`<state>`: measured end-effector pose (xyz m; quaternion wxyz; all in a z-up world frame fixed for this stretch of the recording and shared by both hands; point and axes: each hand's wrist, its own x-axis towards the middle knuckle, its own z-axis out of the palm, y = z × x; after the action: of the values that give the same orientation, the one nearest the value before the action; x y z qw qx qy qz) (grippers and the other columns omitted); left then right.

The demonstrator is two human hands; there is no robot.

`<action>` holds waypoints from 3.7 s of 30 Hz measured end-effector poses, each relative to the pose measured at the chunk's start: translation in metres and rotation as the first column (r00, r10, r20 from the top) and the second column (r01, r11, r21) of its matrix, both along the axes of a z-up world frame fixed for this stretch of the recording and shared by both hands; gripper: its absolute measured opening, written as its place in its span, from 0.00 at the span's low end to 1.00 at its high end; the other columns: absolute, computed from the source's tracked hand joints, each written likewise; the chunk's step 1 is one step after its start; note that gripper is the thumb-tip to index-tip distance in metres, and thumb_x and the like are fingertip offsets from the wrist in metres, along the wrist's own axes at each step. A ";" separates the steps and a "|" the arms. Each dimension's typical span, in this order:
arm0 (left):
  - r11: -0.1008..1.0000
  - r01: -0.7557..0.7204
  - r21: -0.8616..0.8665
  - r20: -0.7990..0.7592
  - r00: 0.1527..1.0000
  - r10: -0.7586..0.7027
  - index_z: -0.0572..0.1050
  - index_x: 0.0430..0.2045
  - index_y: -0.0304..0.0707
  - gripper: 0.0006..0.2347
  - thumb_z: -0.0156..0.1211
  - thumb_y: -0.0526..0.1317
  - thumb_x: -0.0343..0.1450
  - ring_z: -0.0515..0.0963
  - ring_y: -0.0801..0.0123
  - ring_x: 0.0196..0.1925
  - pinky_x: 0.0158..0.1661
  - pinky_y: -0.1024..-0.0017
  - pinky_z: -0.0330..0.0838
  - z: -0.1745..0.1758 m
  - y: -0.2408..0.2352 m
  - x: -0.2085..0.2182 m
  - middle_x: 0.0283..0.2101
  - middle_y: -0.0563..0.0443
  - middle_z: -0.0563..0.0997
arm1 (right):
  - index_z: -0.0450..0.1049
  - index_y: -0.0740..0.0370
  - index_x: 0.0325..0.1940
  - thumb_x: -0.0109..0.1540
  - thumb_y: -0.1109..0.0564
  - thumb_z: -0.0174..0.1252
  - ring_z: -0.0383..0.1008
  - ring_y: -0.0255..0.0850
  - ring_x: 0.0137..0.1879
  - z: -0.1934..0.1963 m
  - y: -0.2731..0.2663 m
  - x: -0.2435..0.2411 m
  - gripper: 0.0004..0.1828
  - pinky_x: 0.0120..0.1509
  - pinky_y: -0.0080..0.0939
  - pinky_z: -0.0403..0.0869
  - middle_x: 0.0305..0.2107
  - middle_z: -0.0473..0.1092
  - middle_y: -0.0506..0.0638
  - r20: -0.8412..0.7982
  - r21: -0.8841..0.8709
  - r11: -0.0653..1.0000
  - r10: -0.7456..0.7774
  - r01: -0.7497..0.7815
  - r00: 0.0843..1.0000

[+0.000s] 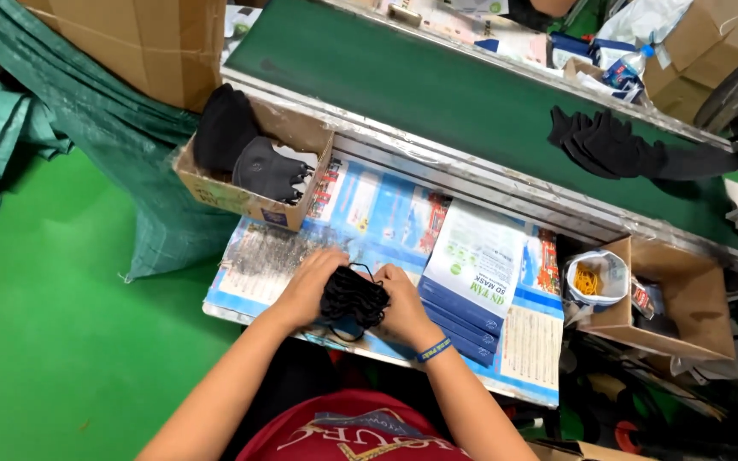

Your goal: Manually placing black face masks into individual plastic packaging sleeves at a conveyor belt station.

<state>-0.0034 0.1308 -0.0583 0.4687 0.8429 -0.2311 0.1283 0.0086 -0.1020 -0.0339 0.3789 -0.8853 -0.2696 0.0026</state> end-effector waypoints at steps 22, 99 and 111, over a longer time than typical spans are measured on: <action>0.757 0.621 0.202 -0.525 0.721 -0.452 0.67 0.61 0.33 0.33 0.67 0.55 0.65 0.71 0.50 0.66 0.64 0.64 0.63 0.120 -0.062 0.015 0.63 0.36 0.72 | 0.81 0.66 0.39 0.57 0.60 0.62 0.74 0.55 0.41 0.031 -0.160 -0.026 0.09 0.45 0.52 0.73 0.32 0.73 0.57 0.296 -0.303 0.919 -0.162 0.253 0.941; 0.982 0.190 -0.014 -0.057 0.980 -0.190 0.76 0.40 0.30 0.12 0.63 0.40 0.68 0.75 0.49 0.42 0.45 0.58 0.68 0.144 -0.107 -0.073 0.37 0.41 0.77 | 0.81 0.70 0.38 0.60 0.61 0.65 0.72 0.31 0.33 0.123 -0.104 -0.100 0.07 0.36 0.34 0.70 0.28 0.77 0.50 -0.326 0.277 0.929 -0.150 0.246 0.933; 0.950 0.301 0.082 -0.032 0.954 -0.299 0.75 0.27 0.36 0.07 0.64 0.40 0.70 0.75 0.54 0.38 0.43 0.58 0.61 0.161 -0.106 -0.061 0.31 0.45 0.78 | 0.78 0.72 0.38 0.62 0.65 0.64 0.70 0.32 0.36 0.109 -0.140 -0.114 0.04 0.41 0.32 0.68 0.30 0.73 0.49 -0.278 0.564 0.743 -0.241 0.361 0.930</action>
<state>-0.0644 0.0244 0.1023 0.4483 0.8185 -0.3574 0.0376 -0.1050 -0.2417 0.0748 0.6608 -0.7445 -0.0722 -0.0625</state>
